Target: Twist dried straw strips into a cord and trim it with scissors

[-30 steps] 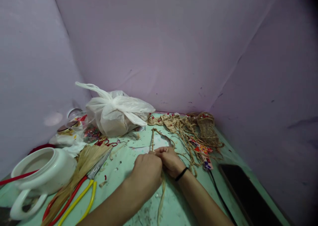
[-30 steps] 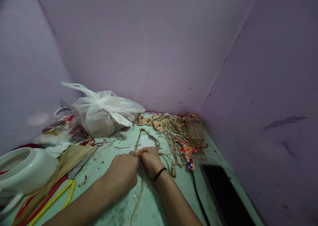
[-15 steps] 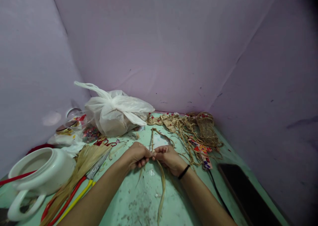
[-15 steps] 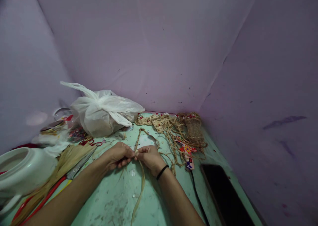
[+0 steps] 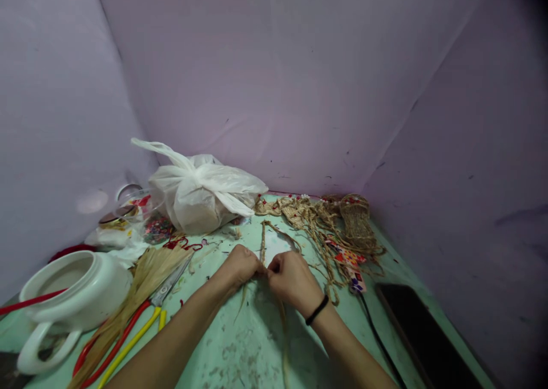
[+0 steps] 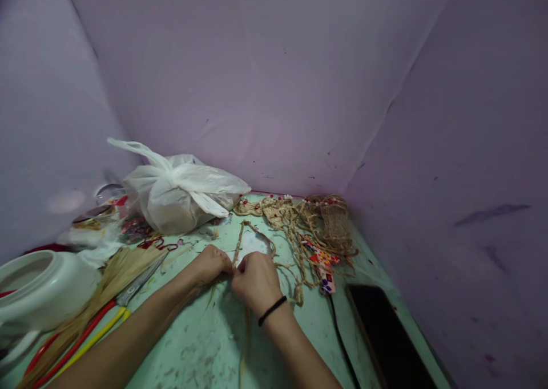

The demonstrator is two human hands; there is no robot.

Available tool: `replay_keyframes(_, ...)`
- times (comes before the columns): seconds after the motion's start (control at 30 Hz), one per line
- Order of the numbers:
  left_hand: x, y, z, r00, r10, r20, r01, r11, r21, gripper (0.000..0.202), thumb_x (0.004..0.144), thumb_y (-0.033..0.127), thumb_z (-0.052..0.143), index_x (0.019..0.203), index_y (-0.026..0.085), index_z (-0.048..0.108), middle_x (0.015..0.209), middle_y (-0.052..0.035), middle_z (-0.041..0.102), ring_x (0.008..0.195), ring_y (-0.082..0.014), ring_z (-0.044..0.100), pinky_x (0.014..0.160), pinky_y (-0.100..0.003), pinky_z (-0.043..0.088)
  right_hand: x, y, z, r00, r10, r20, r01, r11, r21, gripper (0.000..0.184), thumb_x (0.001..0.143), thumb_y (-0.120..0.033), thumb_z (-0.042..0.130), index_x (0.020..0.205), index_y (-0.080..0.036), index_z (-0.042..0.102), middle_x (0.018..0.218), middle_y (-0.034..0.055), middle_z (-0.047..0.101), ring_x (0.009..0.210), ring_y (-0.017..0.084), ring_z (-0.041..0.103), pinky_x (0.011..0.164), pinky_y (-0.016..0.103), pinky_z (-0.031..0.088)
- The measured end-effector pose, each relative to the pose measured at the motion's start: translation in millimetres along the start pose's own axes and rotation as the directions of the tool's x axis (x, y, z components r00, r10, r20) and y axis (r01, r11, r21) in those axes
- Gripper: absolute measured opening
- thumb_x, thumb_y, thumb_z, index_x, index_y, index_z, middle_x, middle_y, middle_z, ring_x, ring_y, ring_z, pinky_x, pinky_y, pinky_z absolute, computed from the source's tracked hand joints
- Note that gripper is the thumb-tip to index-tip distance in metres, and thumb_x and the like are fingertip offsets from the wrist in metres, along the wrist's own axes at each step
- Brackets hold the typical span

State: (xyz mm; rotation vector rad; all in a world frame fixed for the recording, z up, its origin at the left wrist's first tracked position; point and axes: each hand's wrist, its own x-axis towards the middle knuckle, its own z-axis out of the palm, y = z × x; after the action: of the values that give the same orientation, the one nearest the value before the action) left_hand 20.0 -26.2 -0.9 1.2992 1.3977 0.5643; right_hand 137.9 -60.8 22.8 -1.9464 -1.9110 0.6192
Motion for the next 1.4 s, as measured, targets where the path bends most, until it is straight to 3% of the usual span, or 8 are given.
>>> replay_keyframes(0.27, -15.8, 21.9, -11.2, 0.989, -0.089, 0.12, 0.096, 0.994, -0.056, 0.012, 0.049, 0.015, 0.049, 0.043, 0.016, 0.039, 0.029, 0.0089, 0.025, 0.029, -0.0023, 0.017, 0.033, -0.019, 0.008, -8.0, -7.3, -0.5, 0.989, -0.141, 0.035, 0.14, 0.99, 0.014, 0.017, 0.06, -0.012, 0.051, 0.053, -0.016, 0.066, 0.052, 0.0074, 0.062, 0.045, 0.012, 0.044, 0.046, 0.027, 0.019)
replay_keyframes(0.4, -11.3, 17.9, -19.1, 0.981, -0.073, 0.178, 0.085, 0.994, -0.062, 0.013, 0.051, 0.021, 0.052, 0.046, 0.016, 0.041, 0.03, 0.0093, 0.027, 0.026, -0.0027, 0.018, 0.031, -0.018, 0.008, 1.6, 5.4, -10.2, 0.992, -0.038, 0.12, 0.003, 0.96, 0.281, 0.017, 0.06, -0.024, 0.059, 0.045, -0.016, 0.059, 0.041, 0.0001, 0.05, 0.043, 0.009, 0.038, 0.044, 0.024, 0.02)
replay_keyframes(0.53, -6.1, 10.9, -24.2, 0.967, -0.074, 0.244, 0.097, 0.992, -0.085, 0.015, 0.05, 0.027, 0.055, 0.051, 0.016, 0.044, 0.032, 0.0095, 0.031, 0.025, -0.0027, 0.019, 0.029, -0.018, 0.008, 10.6, 10.6, -9.4, 0.963, 0.099, 0.251, -0.256, 0.635, 0.729, 0.012, 0.059, -0.021, 0.057, 0.049, -0.015, 0.055, 0.048, -0.001, 0.052, 0.046, 0.009, 0.043, 0.048, 0.022, 0.033)
replay_keyframes(0.63, -4.9, 8.8, -24.5, 0.966, -0.062, 0.251, 0.078, 0.995, -0.054, 0.011, 0.051, 0.025, 0.053, 0.051, 0.016, 0.046, 0.031, 0.0091, 0.03, 0.025, -0.0035, 0.02, 0.029, -0.018, 0.008, 9.6, 6.5, -0.4, 0.903, 0.026, 0.429, -0.4, 0.415, 0.817, 0.009, 0.056, -0.021, 0.057, 0.052, -0.015, 0.052, 0.049, -0.0016, 0.052, 0.045, 0.008, 0.045, 0.052, 0.023, 0.038)
replay_keyframes(0.87, -6.4, 10.7, -18.4, 0.98, -0.007, 0.201, -0.003, 0.999, 0.048, 0.004, 0.05, 0.017, 0.05, 0.05, 0.013, 0.052, 0.032, 0.0075, 0.032, 0.031, -0.004, 0.022, 0.035, -0.02, 0.014, 11.0, 12.3, 19.6, 0.949, 0.078, 0.305, -0.297, 0.546, 0.784, 0.014, 0.051, -0.018, 0.053, 0.042, -0.016, 0.043, 0.035, -0.0074, 0.033, 0.035, 0.003, 0.02, 0.039, 0.022, 0.009)
replay_keyframes(1.03, -9.8, 9.6, -21.5, 0.98, 0.091, 0.176, -0.133, 0.96, 0.246, 0.008, 0.051, 0.017, 0.049, 0.047, 0.012, 0.055, 0.036, 0.0051, 0.035, 0.038, -0.0063, 0.029, 0.04, -0.021, 0.02, 10.0, 15.5, 21.8, 0.948, 0.085, 0.305, -0.301, 0.542, 0.785, 0.014, 0.052, -0.024, 0.055, 0.045, -0.017, 0.045, 0.034, -0.0088, 0.03, 0.033, 0.003, 0.019, 0.039, 0.023, 0.008)
replay_keyframes(1.17, -12.2, 10.9, -28.2, 0.972, 0.211, 0.099, -0.232, 0.841, 0.488, 0.016, 0.055, 0.02, 0.051, 0.056, 0.012, 0.064, 0.046, 0.0013, 0.049, 0.047, -0.0096, 0.04, 0.045, -0.021, 0.026, 6.7, 14.8, 22.1, 0.958, 0.107, 0.264, -0.281, 0.518, 0.808, 0.015, 0.052, -0.027, 0.056, 0.048, -0.017, 0.046, 0.034, -0.0093, 0.03, 0.032, 0.003, 0.02, 0.037, 0.023, 0.007)
replay_keyframes(1.4, -9.8, 21.8, -52.2, 0.971, 0.238, 0.013, -0.211, 0.832, 0.514, 0.02, 0.059, 0.022, 0.051, 0.065, 0.012, 0.067, 0.055, -0.0003, 0.057, 0.053, -0.0112, 0.047, 0.048, -0.019, 0.03, 6.9, 15.6, 25.7, 0.962, 0.106, 0.251, -0.268, 0.535, 0.801, 0.013, 0.054, -0.026, 0.056, 0.053, -0.015, 0.05, 0.035, -0.0094, 0.032, 0.032, 0.003, 0.021, 0.037, 0.021, 0.009)
